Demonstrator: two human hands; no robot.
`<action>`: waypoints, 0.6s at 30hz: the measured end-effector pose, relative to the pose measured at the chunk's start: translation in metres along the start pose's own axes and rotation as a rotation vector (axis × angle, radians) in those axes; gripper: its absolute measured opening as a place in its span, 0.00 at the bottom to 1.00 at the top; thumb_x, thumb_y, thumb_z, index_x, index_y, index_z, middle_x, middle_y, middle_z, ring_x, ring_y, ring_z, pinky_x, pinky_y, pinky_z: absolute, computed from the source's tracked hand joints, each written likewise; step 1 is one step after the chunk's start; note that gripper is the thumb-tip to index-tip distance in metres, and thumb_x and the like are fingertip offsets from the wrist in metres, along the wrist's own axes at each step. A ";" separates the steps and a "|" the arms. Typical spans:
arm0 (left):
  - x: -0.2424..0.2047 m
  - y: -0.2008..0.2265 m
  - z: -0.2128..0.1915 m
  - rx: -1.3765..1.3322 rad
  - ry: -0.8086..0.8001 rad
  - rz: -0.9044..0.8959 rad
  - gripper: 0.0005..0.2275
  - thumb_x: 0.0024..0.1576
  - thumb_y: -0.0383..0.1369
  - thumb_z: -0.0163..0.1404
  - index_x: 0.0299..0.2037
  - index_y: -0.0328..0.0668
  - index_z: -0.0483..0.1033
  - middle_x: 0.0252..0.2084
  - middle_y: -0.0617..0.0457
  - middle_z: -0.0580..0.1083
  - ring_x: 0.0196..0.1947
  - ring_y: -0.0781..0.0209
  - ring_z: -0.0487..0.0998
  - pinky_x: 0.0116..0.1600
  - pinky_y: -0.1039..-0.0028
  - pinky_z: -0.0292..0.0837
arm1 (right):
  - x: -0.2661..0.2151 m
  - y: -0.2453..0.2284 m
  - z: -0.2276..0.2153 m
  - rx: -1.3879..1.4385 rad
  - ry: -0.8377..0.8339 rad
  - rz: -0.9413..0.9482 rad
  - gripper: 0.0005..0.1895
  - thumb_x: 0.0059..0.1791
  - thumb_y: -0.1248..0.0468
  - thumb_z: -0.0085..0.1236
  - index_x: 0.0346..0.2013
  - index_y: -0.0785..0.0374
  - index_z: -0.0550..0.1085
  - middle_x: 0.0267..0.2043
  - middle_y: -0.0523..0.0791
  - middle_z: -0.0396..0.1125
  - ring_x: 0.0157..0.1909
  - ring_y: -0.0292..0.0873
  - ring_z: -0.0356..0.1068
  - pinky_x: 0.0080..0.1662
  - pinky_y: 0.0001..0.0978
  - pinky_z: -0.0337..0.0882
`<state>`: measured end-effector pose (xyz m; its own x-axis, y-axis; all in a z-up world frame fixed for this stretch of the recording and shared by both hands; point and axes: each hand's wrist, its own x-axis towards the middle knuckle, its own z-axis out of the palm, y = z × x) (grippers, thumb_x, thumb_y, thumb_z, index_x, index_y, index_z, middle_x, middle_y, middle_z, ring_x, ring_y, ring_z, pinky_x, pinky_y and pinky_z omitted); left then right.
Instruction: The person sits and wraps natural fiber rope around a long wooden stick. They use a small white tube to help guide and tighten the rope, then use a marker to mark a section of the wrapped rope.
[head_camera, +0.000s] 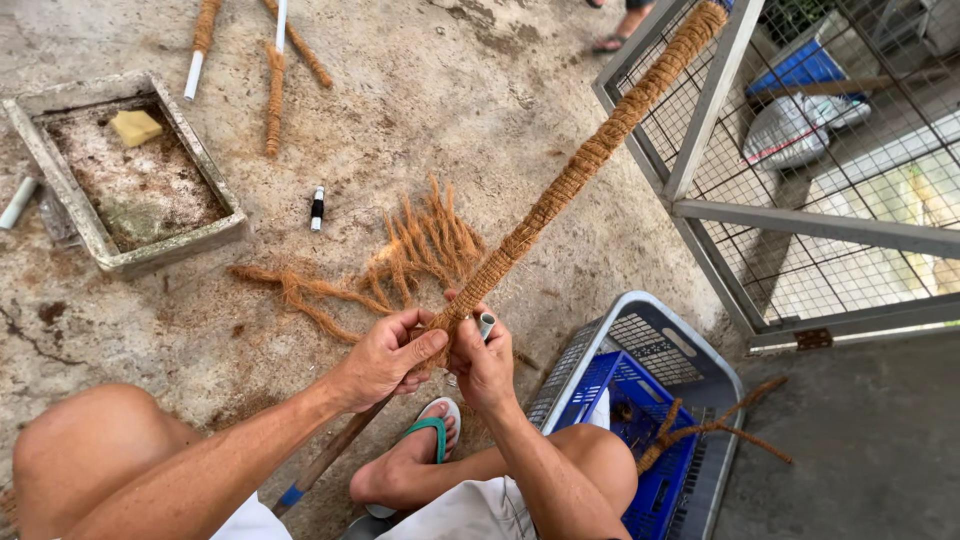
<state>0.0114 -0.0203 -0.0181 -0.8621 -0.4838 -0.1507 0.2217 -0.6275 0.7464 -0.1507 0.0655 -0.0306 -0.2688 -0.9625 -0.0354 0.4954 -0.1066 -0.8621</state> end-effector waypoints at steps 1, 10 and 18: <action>0.000 0.002 0.000 0.013 0.005 0.011 0.14 0.61 0.38 0.54 0.49 0.36 0.71 0.27 0.59 0.70 0.18 0.75 0.63 0.19 0.82 0.55 | 0.002 0.000 0.001 0.007 0.009 -0.008 0.25 0.56 0.53 0.54 0.62 0.65 0.69 0.21 0.33 0.52 0.19 0.27 0.48 0.23 0.21 0.49; -0.007 0.018 -0.002 -0.007 -0.034 0.147 0.12 0.62 0.33 0.54 0.51 0.36 0.70 0.27 0.60 0.70 0.19 0.76 0.64 0.21 0.82 0.57 | 0.018 0.004 0.021 0.062 0.123 -0.070 0.20 0.60 0.47 0.48 0.32 0.58 0.65 0.24 0.39 0.57 0.23 0.34 0.54 0.26 0.27 0.55; -0.021 0.050 -0.015 0.277 0.153 0.387 0.13 0.63 0.31 0.53 0.55 0.35 0.72 0.36 0.51 0.80 0.26 0.74 0.72 0.28 0.83 0.67 | 0.050 -0.023 0.067 -0.055 0.004 0.099 0.19 0.59 0.47 0.44 0.34 0.57 0.67 0.26 0.40 0.59 0.26 0.37 0.59 0.30 0.31 0.62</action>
<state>0.0473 -0.0502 0.0126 -0.6591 -0.7462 0.0936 0.3651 -0.2087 0.9073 -0.1197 0.0029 0.0211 -0.2242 -0.9667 -0.1238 0.4734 0.0030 -0.8809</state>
